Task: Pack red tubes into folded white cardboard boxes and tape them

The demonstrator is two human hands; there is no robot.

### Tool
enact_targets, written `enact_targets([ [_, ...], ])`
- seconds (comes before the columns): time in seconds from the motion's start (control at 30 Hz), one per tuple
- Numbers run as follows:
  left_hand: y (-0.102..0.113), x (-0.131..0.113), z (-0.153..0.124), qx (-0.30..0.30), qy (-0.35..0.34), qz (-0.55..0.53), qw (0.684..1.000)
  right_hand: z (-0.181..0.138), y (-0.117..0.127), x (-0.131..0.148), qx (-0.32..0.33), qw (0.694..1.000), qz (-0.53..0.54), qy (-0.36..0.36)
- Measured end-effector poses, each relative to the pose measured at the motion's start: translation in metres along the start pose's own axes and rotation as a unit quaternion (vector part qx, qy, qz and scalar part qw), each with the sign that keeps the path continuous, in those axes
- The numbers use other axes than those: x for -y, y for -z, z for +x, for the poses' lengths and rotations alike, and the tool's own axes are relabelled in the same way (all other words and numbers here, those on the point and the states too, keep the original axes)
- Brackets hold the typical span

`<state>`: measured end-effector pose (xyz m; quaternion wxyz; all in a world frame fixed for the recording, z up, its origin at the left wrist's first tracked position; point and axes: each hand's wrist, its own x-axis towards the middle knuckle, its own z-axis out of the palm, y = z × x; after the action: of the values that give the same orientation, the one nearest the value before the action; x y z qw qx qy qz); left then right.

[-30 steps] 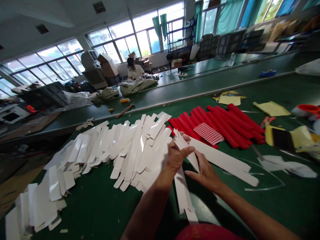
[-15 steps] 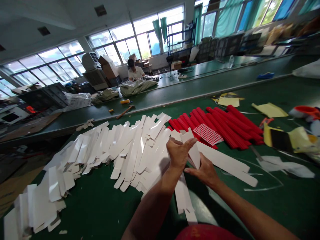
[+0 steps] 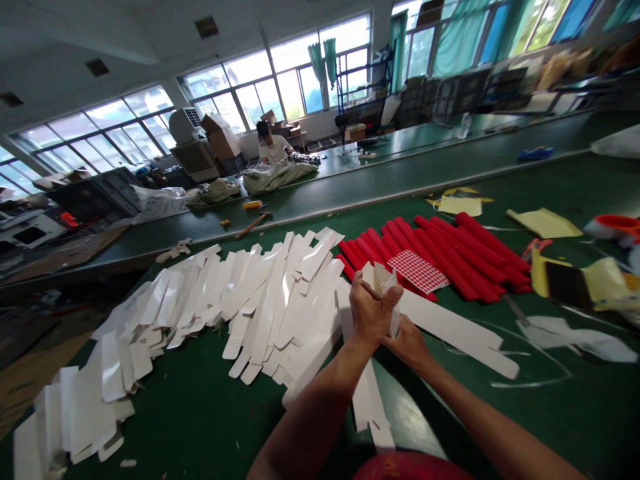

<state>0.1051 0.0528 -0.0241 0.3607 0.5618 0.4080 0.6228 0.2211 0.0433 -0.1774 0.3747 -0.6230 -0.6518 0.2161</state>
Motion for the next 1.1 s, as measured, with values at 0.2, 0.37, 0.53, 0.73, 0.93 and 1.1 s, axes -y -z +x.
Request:
enact_targets([
  [0.2,-0.002,0.017,-0.019,-0.019,-0.068,0.083,0.994,0.0,0.033,0.008,0.049,0.987,0.132,0.071],
  [0.37,-0.006,0.012,-0.024,0.058,-0.093,0.053,0.993,0.014,0.1,0.068,-0.014,0.948,0.307,0.075],
  [0.53,-0.006,-0.005,-0.028,0.068,-0.124,0.072,0.987,0.026,0.146,0.104,0.075,0.952,0.24,0.175],
  [0.73,-0.004,-0.021,-0.032,0.079,-0.015,-0.005,0.997,0.023,0.144,0.109,0.045,0.958,0.204,0.198],
  [0.93,-0.007,-0.032,-0.03,0.012,0.005,0.055,0.998,0.01,0.116,0.117,-0.148,0.947,0.162,0.235],
  [1.1,-0.007,-0.024,-0.028,-0.001,-0.058,0.137,0.989,0.013,0.119,0.125,-0.22,0.889,0.037,0.401],
])
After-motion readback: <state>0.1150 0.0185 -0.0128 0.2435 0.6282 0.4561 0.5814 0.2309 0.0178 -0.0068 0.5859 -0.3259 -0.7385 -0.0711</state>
